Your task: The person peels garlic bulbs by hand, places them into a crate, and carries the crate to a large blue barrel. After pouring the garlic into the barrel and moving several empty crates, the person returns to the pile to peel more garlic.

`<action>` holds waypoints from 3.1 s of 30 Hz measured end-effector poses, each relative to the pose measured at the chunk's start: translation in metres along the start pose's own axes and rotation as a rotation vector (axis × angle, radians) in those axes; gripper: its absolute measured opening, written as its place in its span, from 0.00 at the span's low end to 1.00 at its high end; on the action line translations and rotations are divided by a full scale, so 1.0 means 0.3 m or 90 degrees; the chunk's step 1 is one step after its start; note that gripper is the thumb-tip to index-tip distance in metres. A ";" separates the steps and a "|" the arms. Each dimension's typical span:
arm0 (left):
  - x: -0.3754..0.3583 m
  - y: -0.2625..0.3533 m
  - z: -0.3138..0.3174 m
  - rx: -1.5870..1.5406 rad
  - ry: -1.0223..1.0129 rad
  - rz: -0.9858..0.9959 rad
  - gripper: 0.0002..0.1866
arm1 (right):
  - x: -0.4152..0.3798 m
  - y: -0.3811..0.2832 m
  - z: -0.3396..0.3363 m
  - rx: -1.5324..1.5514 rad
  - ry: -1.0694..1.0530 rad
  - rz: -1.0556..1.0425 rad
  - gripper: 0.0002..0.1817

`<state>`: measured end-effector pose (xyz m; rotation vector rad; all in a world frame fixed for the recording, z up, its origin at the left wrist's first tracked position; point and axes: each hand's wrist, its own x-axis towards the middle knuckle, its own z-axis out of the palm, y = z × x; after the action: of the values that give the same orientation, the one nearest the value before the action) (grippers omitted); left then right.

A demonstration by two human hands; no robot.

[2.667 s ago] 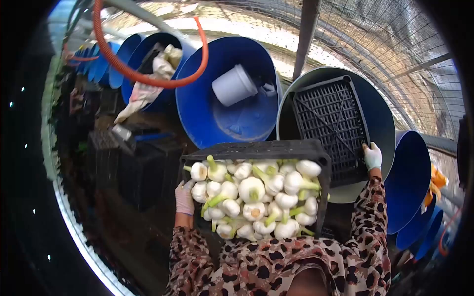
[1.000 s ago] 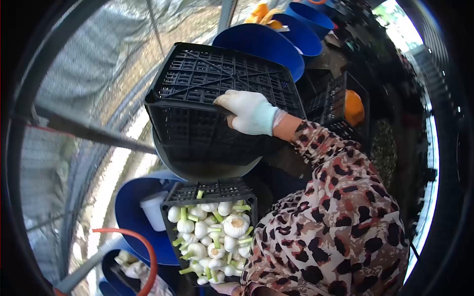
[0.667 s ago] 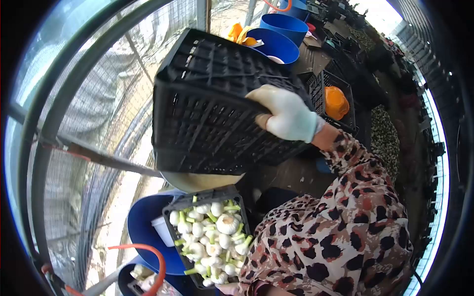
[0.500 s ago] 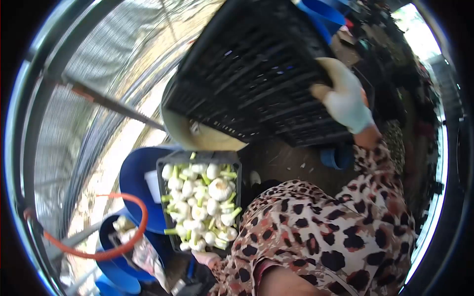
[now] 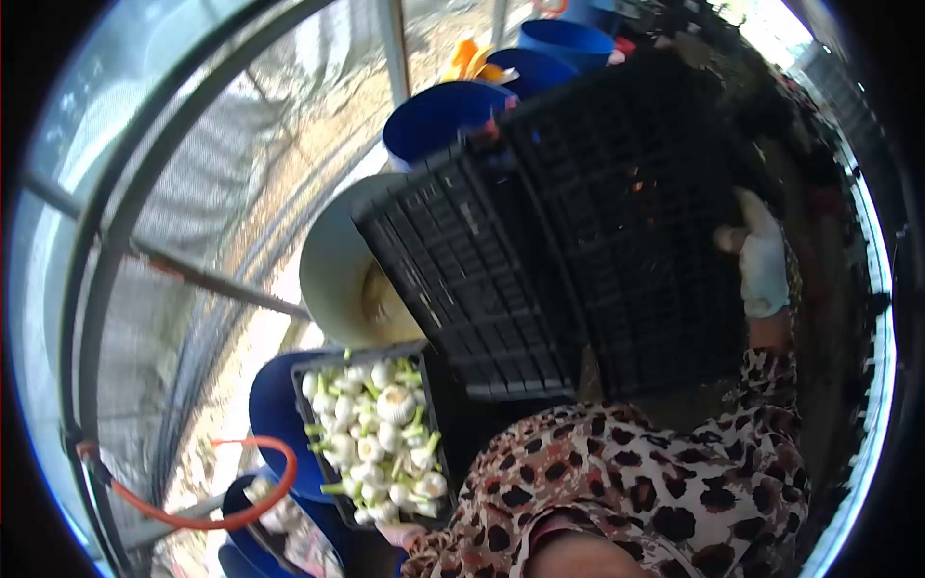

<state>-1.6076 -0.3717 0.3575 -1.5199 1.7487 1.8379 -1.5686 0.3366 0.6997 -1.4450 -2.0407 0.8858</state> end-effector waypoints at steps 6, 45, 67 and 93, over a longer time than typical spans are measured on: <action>-0.076 0.005 0.086 0.041 0.040 -0.040 0.22 | -0.070 0.072 0.014 -0.055 -0.164 0.149 0.26; -0.056 -0.181 0.234 0.017 -0.002 -0.050 0.22 | -0.550 1.259 0.367 -0.459 -0.550 0.233 0.21; -0.181 -0.126 0.238 -0.100 0.148 -0.108 0.22 | -0.474 0.143 1.909 -0.310 -0.992 -0.435 0.21; -0.223 0.924 0.673 -0.103 -0.043 0.015 0.22 | -0.739 0.374 2.016 0.509 -0.678 0.803 0.20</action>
<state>-1.8815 -0.2530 0.5391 -1.4786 1.6305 2.0613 -1.8515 0.0149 0.2055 -1.7823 -0.5918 2.9841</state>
